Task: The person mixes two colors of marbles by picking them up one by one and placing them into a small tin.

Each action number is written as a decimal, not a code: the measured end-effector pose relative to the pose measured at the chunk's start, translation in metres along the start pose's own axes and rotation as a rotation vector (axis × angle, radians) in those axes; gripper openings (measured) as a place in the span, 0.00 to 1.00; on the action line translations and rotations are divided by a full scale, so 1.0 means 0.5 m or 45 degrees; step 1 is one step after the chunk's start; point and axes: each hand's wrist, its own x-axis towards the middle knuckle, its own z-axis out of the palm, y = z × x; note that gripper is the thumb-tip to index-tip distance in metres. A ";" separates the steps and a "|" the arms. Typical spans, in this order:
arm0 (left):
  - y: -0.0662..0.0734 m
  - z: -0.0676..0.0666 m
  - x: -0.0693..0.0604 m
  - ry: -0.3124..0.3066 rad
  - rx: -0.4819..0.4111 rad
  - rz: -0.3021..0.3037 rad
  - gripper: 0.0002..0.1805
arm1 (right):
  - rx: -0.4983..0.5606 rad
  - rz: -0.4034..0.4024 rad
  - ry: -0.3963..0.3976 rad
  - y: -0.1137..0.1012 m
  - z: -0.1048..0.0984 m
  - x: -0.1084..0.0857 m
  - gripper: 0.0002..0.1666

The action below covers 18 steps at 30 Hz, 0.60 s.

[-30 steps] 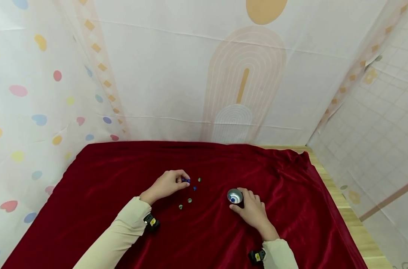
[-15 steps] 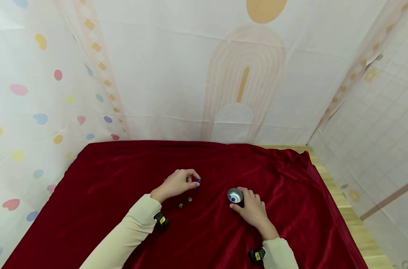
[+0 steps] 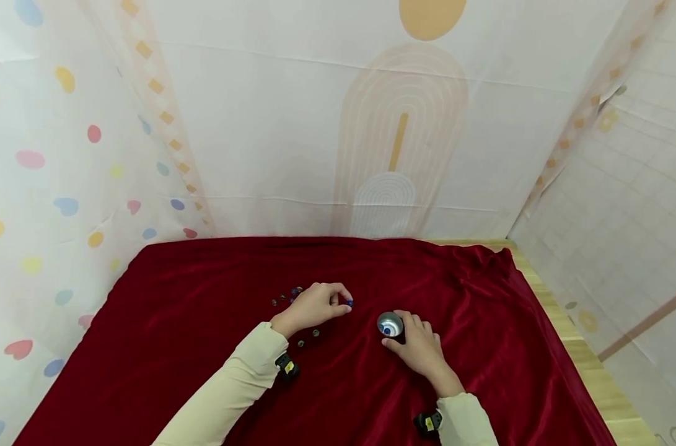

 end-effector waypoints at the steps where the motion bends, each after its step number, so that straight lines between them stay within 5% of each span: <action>1: 0.004 0.003 0.003 -0.006 0.006 0.004 0.10 | 0.002 0.001 -0.001 0.000 -0.001 0.000 0.35; 18: 0.056 0.056 0.041 -0.067 0.014 0.089 0.10 | 0.000 0.002 0.005 0.002 0.001 0.003 0.35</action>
